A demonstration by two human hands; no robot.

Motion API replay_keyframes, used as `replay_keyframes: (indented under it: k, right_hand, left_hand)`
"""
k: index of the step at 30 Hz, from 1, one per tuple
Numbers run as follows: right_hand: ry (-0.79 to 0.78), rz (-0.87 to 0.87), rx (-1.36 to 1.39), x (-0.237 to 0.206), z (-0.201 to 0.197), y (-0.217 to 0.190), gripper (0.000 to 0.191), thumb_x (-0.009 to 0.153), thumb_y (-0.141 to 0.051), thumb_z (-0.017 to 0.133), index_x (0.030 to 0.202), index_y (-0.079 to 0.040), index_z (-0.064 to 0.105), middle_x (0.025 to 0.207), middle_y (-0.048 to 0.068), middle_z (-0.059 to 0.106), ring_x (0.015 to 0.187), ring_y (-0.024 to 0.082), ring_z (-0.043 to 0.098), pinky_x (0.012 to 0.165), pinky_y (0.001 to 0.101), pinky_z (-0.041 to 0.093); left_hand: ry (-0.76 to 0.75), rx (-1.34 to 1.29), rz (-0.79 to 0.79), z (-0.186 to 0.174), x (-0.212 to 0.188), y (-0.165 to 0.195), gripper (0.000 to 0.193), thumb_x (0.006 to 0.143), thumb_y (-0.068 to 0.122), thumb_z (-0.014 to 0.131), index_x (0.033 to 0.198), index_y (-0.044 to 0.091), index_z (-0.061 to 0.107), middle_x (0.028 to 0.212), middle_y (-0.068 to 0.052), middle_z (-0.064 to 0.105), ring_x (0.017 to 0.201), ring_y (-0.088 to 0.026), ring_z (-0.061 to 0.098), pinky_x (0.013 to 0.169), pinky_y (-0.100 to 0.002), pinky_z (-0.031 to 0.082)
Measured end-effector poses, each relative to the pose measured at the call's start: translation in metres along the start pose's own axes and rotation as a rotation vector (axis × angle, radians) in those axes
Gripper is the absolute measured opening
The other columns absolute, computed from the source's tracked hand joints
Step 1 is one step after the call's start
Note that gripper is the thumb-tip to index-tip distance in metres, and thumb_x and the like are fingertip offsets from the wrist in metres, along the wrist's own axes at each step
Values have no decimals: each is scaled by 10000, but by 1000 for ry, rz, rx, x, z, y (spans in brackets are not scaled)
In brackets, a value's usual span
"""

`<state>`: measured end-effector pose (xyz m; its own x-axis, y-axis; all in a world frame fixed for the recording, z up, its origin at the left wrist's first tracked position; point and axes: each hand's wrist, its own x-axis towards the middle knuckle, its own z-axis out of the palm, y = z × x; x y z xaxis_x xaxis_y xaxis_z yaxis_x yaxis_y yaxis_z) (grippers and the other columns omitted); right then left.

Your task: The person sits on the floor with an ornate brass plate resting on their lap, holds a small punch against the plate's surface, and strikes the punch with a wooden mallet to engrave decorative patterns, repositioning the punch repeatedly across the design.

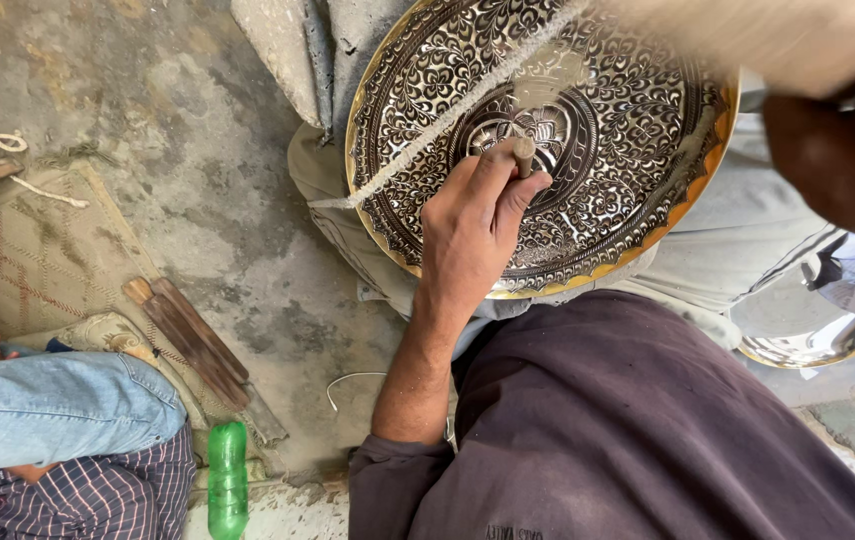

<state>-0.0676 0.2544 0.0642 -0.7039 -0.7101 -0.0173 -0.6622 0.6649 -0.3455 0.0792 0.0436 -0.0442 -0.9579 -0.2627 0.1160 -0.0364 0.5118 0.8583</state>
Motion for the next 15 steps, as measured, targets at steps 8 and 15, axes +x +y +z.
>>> replay_keyframes:
  k: [8, 15]
  right_hand:
    - [1, -8, 3, 2, -1, -1, 573, 771, 236, 626, 1313, 50, 616, 1076, 239, 684, 970, 331, 708, 811, 389, 571]
    - [4, -13, 3, 4, -2, -3, 575, 774, 232, 628, 1317, 43, 618, 1079, 235, 688, 975, 326, 710, 812, 386, 571]
  left_hand:
    - [15, -24, -45, 0, -3, 4, 277, 1045, 298, 668, 1251, 116, 630, 910, -35, 656, 784, -158, 684, 658, -325, 566]
    - [73, 30, 22, 3, -3, 0, 226, 1073, 294, 672, 1214, 124, 625, 888, -29, 632, 730, -171, 653, 640, -341, 540]
